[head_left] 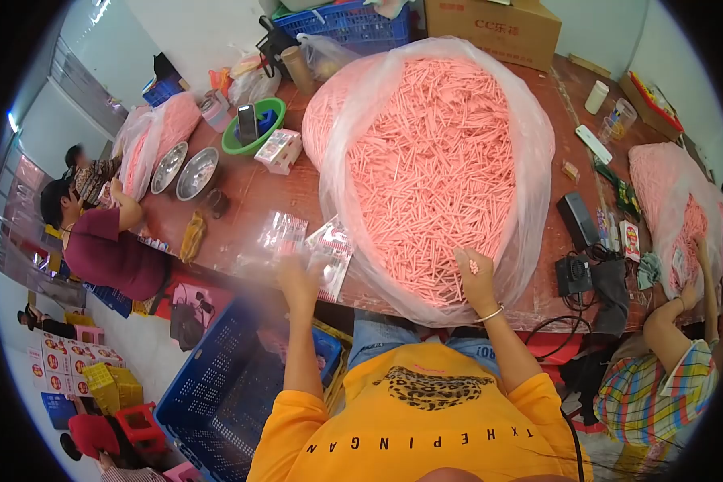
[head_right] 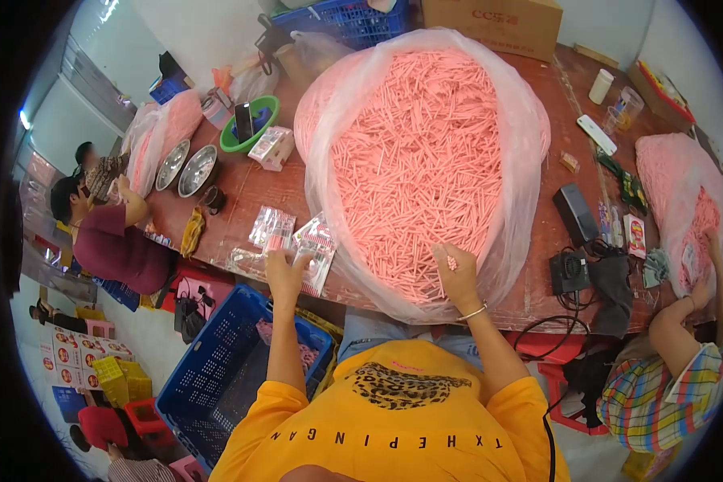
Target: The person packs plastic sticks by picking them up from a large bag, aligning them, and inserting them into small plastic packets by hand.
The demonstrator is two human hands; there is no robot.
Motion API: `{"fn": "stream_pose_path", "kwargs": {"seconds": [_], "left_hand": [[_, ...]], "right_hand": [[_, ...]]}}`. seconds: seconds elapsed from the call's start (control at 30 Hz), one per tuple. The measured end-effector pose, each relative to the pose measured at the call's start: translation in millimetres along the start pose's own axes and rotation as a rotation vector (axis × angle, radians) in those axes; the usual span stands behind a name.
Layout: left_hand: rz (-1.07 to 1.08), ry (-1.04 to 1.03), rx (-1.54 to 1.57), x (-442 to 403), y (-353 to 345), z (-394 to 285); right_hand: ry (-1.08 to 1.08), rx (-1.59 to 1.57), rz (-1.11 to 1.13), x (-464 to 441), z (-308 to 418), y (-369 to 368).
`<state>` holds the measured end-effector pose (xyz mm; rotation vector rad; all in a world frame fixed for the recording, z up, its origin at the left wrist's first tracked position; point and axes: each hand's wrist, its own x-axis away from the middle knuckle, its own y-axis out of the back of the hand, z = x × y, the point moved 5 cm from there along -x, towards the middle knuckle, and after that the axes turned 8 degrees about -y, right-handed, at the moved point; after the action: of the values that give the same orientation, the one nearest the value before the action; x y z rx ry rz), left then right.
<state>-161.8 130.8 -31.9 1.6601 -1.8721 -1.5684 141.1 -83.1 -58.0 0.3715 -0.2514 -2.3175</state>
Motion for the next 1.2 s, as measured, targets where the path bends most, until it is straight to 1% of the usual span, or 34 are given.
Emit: {"fn": "stream_pose_path", "kwargs": {"seconds": [0.03,0.07,0.1,0.17,0.27,0.37,0.43,0.5,0.53,0.6,0.63,0.67,0.7,0.73,0.77,0.83,0.87,0.93,0.97,1.0,1.1,1.2], "left_hand": [[0.008,0.04,0.074,-1,-5,10],[0.023,0.077,0.152,-3,-15,15],[0.042,0.228,0.279,-8,-6,1],[-0.056,0.182,0.43,-3,-34,31],[0.035,0.147,0.399,-12,-17,-15],[-0.102,-0.11,0.211,-13,-26,-9],[-0.227,-0.228,0.188,-18,-22,-11],[-0.264,-0.29,0.227,-18,-11,-15],[-0.228,-0.201,0.297,-25,-5,-13],[-0.228,-0.192,0.37,-33,22,-32],[-0.23,-0.185,0.404,-36,32,-39],[-0.241,-0.207,0.546,-38,22,-37],[-0.16,-0.251,0.675,-41,23,-61],[0.07,-0.071,0.894,-36,17,-86],[0.07,-0.57,0.555,-34,11,-111],[0.25,-0.511,0.673,-12,-22,-148],[0.265,-0.625,0.636,-9,-23,-173],[0.377,-0.328,0.899,-1,-38,-195],[0.432,-0.162,1.021,5,-45,-196],[0.453,-0.178,0.981,6,-55,-195],[0.41,-0.372,0.832,7,-54,-196],[0.436,-0.398,0.748,2,-50,-202]], "right_hand": [[-0.005,0.024,0.006,-2,5,3],[0.007,-0.049,-0.023,0,15,3],[0.009,-0.039,-0.028,0,14,3],[0.018,-0.022,-0.033,0,8,2],[0.016,-0.049,-0.033,1,17,4],[0.029,-0.076,-0.035,1,15,3],[0.038,-0.066,-0.026,0,8,2],[0.01,-0.097,-0.016,0,6,2],[-0.017,-0.113,-0.006,0,6,2],[-0.041,-0.111,0.016,0,5,3],[-0.078,-0.19,0.03,-2,5,3],[-0.114,-0.27,0.049,-5,7,1],[-0.148,-0.349,0.069,-7,9,1],[-0.153,-0.385,0.117,-12,16,3],[-0.139,-0.361,0.175,-16,32,4],[-0.117,-0.317,0.285,-17,65,1],[-0.064,-0.258,0.289,-18,67,1],[0.037,-0.13,0.294,-17,68,4],[-0.001,-0.131,0.289,-16,67,9],[-0.045,-0.134,0.292,-12,65,15],[-0.126,-0.114,0.306,-6,58,20],[-0.125,-0.171,0.243,-8,44,17]]}}
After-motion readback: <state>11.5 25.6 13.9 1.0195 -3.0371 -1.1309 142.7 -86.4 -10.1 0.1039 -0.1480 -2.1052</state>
